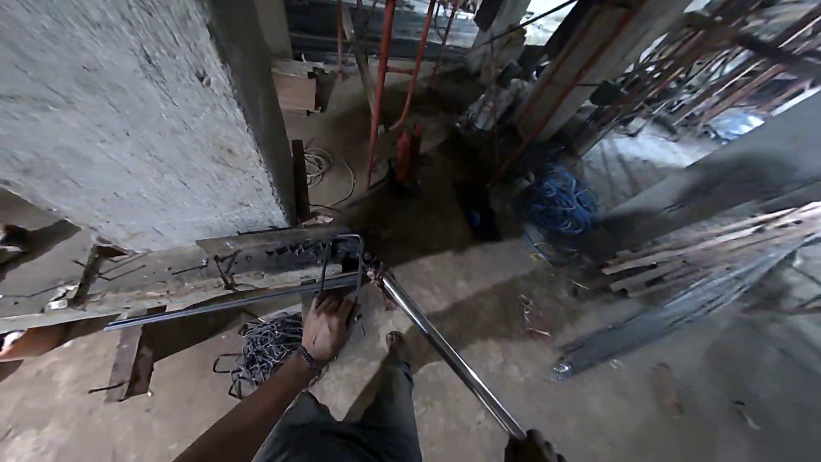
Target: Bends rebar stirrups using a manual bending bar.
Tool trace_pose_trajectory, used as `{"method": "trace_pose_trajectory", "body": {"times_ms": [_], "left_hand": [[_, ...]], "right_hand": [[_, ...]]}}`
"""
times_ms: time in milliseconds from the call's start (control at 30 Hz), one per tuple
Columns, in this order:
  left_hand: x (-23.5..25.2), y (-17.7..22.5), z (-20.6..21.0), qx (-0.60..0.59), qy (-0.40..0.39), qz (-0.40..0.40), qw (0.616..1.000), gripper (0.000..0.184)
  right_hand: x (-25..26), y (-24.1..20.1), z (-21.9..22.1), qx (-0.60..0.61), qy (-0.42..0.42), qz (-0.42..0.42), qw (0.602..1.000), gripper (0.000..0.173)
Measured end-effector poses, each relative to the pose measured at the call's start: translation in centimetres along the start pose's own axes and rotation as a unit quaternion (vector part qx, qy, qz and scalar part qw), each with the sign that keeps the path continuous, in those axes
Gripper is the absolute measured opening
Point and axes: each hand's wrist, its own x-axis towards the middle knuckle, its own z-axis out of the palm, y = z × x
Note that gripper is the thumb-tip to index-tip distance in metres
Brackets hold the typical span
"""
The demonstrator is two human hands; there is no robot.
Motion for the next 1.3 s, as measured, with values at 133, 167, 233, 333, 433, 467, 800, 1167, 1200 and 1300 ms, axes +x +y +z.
{"method": "trace_pose_trajectory", "body": {"times_ms": [133, 167, 233, 333, 433, 467, 800, 1167, 1200, 1300], "left_hand": [[0.0, 0.2, -0.1, 0.002, -0.015, -0.013, 1.0, 0.036], [-0.3, 0.2, -0.3, -0.002, -0.021, -0.015, 1.0, 0.036], [-0.2, 0.3, -1.0, -0.007, -0.029, -0.008, 1.0, 0.035], [0.4, 0.7, -2.3, 0.011, -0.041, 0.017, 0.999, 0.035], [0.8, 0.6, -2.9, 0.046, -0.025, 0.041, 0.998, 0.033], [0.9, 0.4, -3.1, 0.051, -0.021, 0.05, 0.997, 0.032], [0.3, 1.2, -3.9, 0.111, -0.039, 0.032, 0.993, 0.021], [2.1, 0.2, -5.4, 0.085, 0.028, 0.031, 0.995, 0.019], [4.2, 0.2, -6.9, 0.08, 0.04, 0.037, 0.995, 0.02], [8.2, -1.1, -10.0, 0.046, 0.029, 0.092, 0.994, 0.019]], "right_hand": [[3.8, 0.1, -0.3, 0.013, 0.011, -0.025, 1.0, 0.021], [5.6, 0.2, -0.4, 0.02, 0.008, -0.038, 0.999, 0.021], [10.8, 0.2, -0.7, 0.016, -0.029, -0.071, 0.997, 0.023], [21.8, -1.6, -0.9, -0.059, -0.129, -0.149, 0.979, 0.032], [33.6, -6.1, -1.3, 0.003, -0.101, -0.229, 0.968, 0.033], [37.4, -8.2, -1.6, 0.07, -0.072, -0.252, 0.962, 0.033], [35.9, -39.8, -15.6, 0.126, -0.09, -0.57, 0.807, 0.05], [14.5, -39.6, -9.0, 0.206, 0.07, -0.856, 0.47, 0.024], [15.0, -40.0, -9.7, 0.216, 0.079, -0.851, 0.472, 0.022], [14.8, -40.2, -10.3, 0.266, 0.036, -0.824, 0.499, 0.015]]}}
